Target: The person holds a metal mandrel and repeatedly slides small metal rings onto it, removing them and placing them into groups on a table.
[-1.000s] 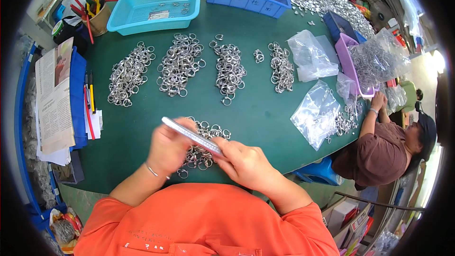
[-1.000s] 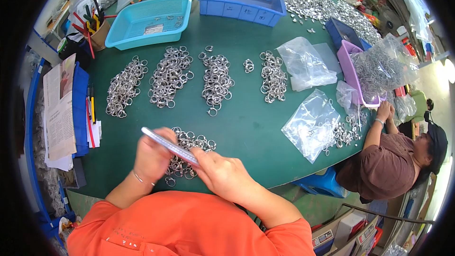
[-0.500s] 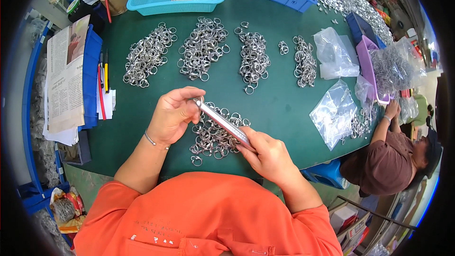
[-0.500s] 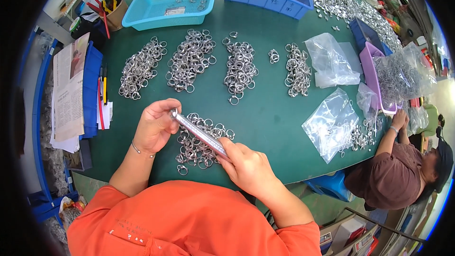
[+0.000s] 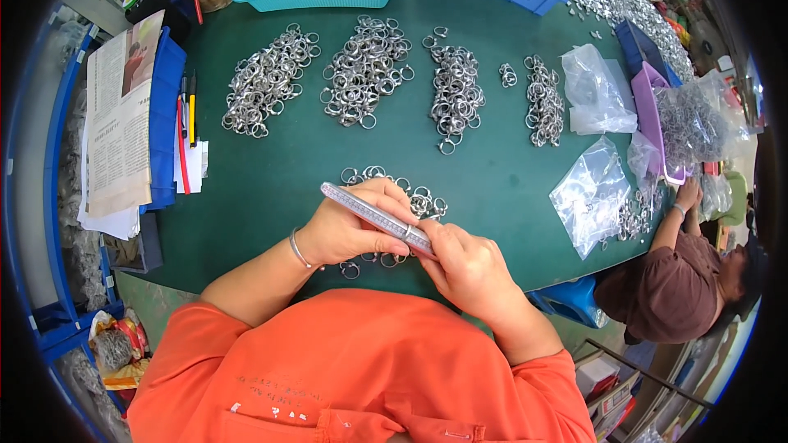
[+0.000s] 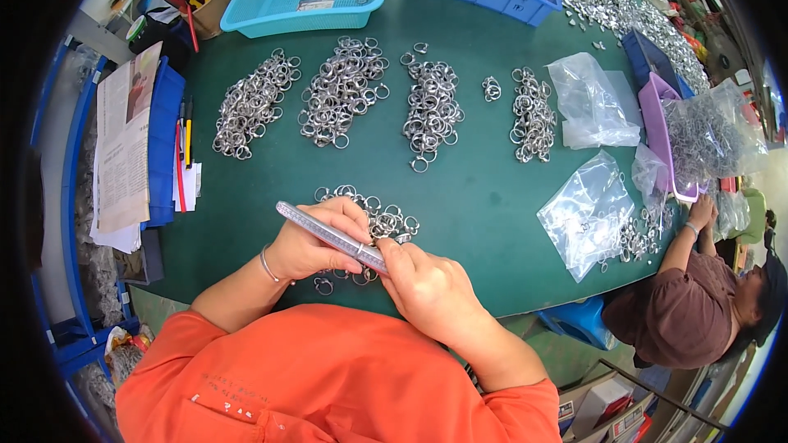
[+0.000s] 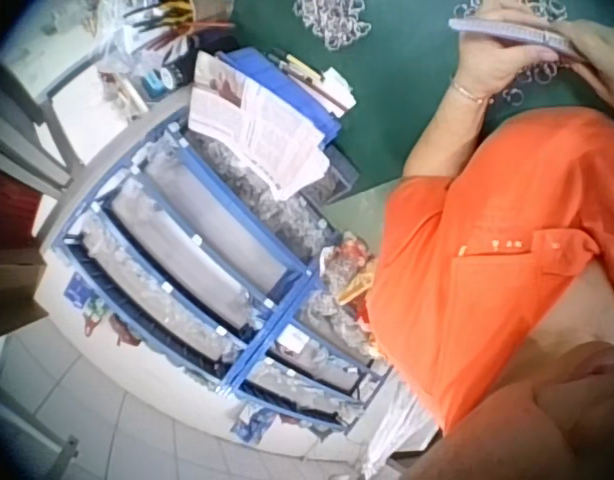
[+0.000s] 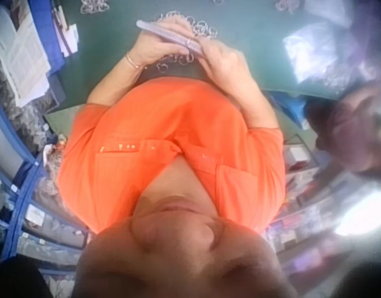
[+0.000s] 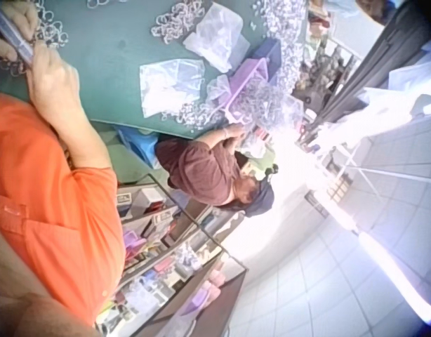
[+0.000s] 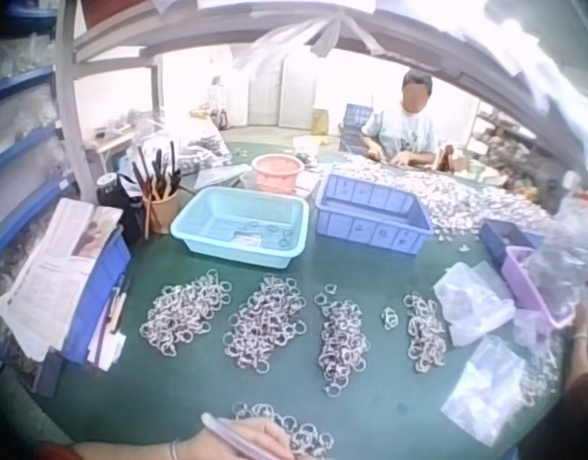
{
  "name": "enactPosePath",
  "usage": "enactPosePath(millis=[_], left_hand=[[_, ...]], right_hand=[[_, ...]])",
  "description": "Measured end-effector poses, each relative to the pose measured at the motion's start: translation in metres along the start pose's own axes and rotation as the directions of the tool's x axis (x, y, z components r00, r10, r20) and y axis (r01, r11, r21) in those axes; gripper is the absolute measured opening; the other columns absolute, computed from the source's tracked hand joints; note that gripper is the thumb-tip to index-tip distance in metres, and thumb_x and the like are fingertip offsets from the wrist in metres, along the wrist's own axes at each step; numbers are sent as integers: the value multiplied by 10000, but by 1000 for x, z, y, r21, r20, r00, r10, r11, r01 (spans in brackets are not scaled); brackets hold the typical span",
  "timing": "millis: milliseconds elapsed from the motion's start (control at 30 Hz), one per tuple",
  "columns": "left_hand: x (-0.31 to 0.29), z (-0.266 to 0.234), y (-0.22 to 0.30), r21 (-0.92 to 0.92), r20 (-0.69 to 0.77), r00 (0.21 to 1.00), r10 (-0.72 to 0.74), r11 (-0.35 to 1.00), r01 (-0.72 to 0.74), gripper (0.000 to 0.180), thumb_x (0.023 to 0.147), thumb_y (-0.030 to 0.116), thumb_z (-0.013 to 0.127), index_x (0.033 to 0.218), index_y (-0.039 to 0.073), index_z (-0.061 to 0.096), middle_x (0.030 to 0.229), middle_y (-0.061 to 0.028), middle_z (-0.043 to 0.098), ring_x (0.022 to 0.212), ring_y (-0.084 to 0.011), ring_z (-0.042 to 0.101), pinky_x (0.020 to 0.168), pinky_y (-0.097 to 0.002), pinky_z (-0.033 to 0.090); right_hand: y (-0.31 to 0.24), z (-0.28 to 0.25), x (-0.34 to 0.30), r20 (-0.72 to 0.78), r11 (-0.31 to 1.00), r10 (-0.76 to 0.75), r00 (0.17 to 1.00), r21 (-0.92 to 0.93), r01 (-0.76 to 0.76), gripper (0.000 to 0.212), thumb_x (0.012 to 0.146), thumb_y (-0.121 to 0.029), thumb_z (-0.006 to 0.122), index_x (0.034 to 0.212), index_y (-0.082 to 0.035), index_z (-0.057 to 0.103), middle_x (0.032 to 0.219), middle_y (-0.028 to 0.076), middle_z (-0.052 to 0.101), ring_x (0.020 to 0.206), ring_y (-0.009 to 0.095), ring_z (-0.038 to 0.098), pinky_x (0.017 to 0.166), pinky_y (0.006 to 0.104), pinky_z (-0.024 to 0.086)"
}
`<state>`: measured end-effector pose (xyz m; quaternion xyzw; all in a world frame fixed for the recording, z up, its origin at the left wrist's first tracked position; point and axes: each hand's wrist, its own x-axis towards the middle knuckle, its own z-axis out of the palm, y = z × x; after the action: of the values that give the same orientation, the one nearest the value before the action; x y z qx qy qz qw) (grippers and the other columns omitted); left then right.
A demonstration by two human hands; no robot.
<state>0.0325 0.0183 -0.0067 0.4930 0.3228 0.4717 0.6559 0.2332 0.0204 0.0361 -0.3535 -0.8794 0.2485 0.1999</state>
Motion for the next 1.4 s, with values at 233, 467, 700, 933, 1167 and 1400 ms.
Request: enactPosePath(millis=[233,467,700,933,1167,1400], left_hand=[[0,-2,4,101,61,995,73,992,-79,255,673,-28,729,911,7,644,931,-60,545,807,-126,567,656,-227,485],[8,-5,15,65,-83,991,101,993,-96,293,596,-105,718,865,-16,646,898,-84,575,805,-145,562,698,-243,462],[57,15,43,124,24,998,60,990,-62,257,638,-87,710,879,-44,633,906,-94,566,748,-153,587,642,-250,508],[119,32,64,211,36,976,-215,956,203,246,677,-66,689,906,-44,603,838,-85,595,692,-143,594,611,-237,500],[156,-4,78,29,-120,992,35,999,-32,181,778,5,612,944,-59,579,793,-77,585,674,-117,560,590,-212,464],[214,31,35,921,138,942,308,310,-236,233,635,26,730,841,43,623,877,-66,521,677,-166,565,621,-271,490]], right_hand=[[-4,0,3,20,999,38,999,16,-38,277,758,-90,628,994,-9,506,717,129,569,584,303,592,489,374,483],[1,-13,19,85,927,90,992,357,-115,165,800,-112,583,919,-36,499,790,167,596,716,358,588,585,420,481],[28,-33,14,-211,945,106,972,325,-33,175,790,-136,579,927,-46,516,775,155,599,698,351,588,590,410,477],[58,-27,19,-278,877,253,927,471,-99,164,784,-133,565,905,-37,511,745,167,593,676,352,588,586,391,472],[74,-58,16,307,212,184,934,915,-342,181,851,-116,535,1004,-22,511,606,-5,494,425,74,459,384,225,367],[81,-56,19,-93,128,592,800,992,21,162,864,-116,542,994,-22,517,570,-18,486,385,43,427,346,202,343]])
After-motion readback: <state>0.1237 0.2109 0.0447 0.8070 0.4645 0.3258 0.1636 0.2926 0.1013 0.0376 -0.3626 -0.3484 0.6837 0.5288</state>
